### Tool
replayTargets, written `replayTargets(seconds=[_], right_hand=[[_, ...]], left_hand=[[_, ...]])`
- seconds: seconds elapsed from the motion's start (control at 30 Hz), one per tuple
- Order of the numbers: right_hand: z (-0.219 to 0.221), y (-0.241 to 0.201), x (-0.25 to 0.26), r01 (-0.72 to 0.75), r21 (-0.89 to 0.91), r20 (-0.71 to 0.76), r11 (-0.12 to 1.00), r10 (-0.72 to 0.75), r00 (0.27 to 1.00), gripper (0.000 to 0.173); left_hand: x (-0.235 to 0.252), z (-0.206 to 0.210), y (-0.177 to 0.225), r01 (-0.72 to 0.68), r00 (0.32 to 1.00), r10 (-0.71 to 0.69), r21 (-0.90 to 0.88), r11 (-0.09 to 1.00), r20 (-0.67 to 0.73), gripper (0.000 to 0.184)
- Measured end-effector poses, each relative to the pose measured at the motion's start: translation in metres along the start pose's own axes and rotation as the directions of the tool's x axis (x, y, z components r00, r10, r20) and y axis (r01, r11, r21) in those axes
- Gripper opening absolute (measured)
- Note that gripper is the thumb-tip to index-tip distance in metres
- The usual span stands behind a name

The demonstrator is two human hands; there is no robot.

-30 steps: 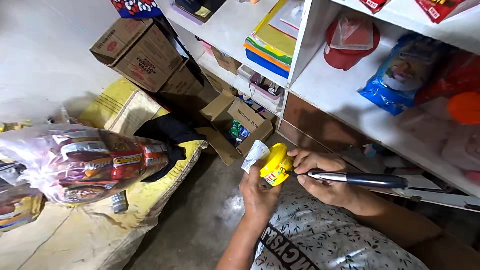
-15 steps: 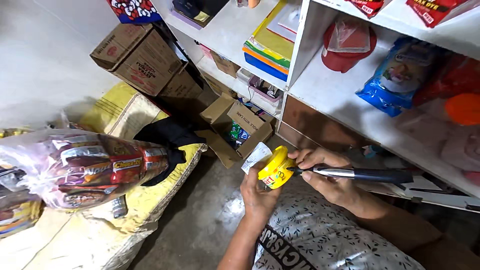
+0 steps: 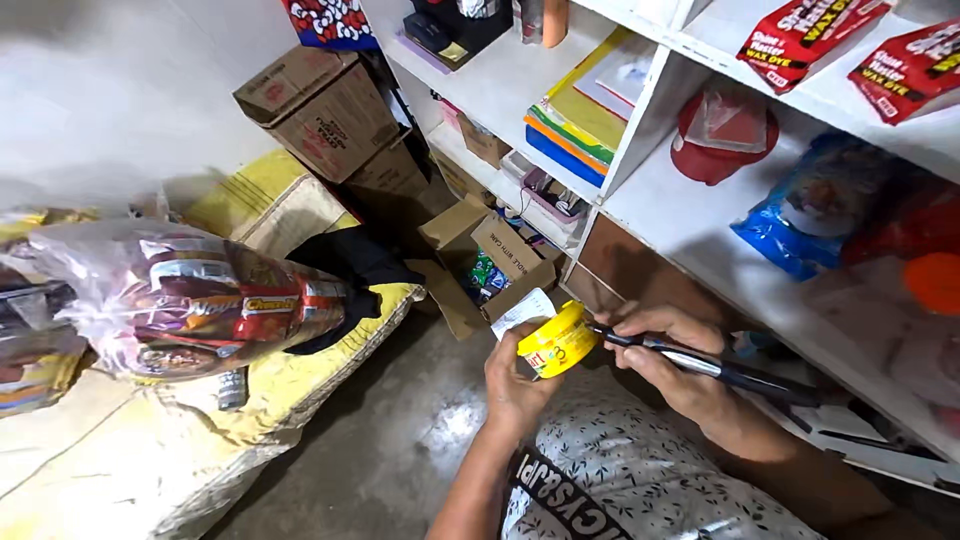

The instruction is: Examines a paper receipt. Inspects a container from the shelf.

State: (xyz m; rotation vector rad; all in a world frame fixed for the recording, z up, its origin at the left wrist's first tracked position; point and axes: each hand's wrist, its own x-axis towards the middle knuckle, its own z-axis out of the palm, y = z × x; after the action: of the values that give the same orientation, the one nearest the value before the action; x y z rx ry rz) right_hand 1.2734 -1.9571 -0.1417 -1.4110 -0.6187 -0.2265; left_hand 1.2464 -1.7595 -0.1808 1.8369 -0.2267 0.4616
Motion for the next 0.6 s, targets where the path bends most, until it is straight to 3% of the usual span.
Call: replayTargets(seconds=[0.3,0.6], right_hand=[[0.004,-0.003,0.009,-0.040,-0.041,0.017,0.998,0.041,0.999,0.020],[0.010,-0.001,0.018,0.009,0.063,0.080,0.998,-0.014,0.997,0.017]], left_hand=[[0.000,-0.009,-0.003,0.002,1.000,-0.002,-0.004,1.000,-0.030,0.054],[0.001,-0.013,-0.005,-0.049,0.996,0.048,-0.005,0.999,-0.072,0.053]])
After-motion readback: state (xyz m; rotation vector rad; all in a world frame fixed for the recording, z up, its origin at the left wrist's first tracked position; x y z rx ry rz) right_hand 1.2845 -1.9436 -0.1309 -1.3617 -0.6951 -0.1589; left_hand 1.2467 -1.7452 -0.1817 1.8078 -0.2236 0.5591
